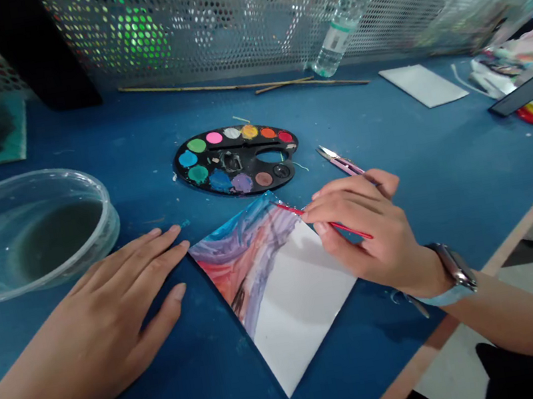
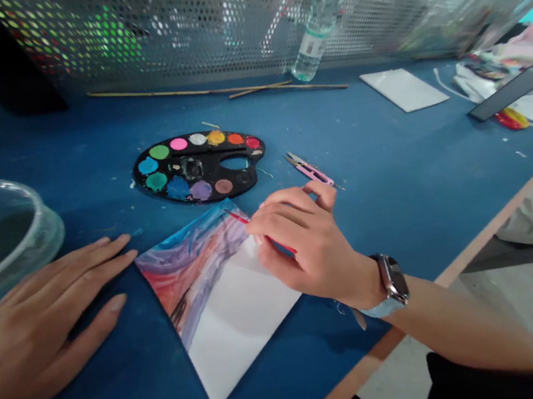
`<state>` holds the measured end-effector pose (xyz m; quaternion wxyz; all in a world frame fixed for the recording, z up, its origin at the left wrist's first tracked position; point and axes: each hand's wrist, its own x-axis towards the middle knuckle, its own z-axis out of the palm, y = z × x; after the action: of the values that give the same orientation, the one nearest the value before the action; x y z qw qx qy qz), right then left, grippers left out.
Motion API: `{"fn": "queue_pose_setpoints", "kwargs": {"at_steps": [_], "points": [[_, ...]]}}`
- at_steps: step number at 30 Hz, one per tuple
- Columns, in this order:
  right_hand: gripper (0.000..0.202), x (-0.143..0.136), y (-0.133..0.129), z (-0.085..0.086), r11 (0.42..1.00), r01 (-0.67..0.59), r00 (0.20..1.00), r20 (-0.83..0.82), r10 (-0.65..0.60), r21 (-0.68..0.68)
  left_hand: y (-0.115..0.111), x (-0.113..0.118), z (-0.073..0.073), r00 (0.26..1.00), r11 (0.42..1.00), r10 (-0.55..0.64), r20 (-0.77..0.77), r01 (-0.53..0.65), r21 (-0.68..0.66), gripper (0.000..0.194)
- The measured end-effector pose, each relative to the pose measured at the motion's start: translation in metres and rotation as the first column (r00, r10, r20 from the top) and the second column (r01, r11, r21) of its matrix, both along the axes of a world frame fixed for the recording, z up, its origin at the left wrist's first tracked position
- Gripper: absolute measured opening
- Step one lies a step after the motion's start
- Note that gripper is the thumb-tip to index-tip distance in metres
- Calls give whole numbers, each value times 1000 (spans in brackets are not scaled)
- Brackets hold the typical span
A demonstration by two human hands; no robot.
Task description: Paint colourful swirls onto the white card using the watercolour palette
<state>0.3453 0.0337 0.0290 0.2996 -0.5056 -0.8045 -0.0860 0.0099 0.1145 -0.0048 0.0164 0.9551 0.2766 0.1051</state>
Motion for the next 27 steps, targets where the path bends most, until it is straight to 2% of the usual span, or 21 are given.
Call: {"fn": "queue_pose_setpoints", "kwargs": {"at_steps": [9,13,17,21,24,27], "points": [[16,-5,-5,-3,982,-185,982,22,186,-42,2,3,-2,999,999,-10,46,8,46,50],[17,-5,-8,-4,980,-199,980,23,199,-23,2,2,-5,997,999,0,76,-3,42,51],[18,-6,-5,-5,957,-282,959,-27,281,-59,3,2,-6,997,999,0,76,-3,36,49],[18,3,17,-4,992,-125,992,-25,125,-11,3,3,-6,997,997,-10,73,5,77,51],[18,10,38,-3,994,-21,999,-48,16,-106,3,5,-3,999,997,-10,50,7,73,52],[17,12,53,-1,978,0,999,-44,-10,-209,2,6,1,999,998,-15,48,11,69,52]]}}
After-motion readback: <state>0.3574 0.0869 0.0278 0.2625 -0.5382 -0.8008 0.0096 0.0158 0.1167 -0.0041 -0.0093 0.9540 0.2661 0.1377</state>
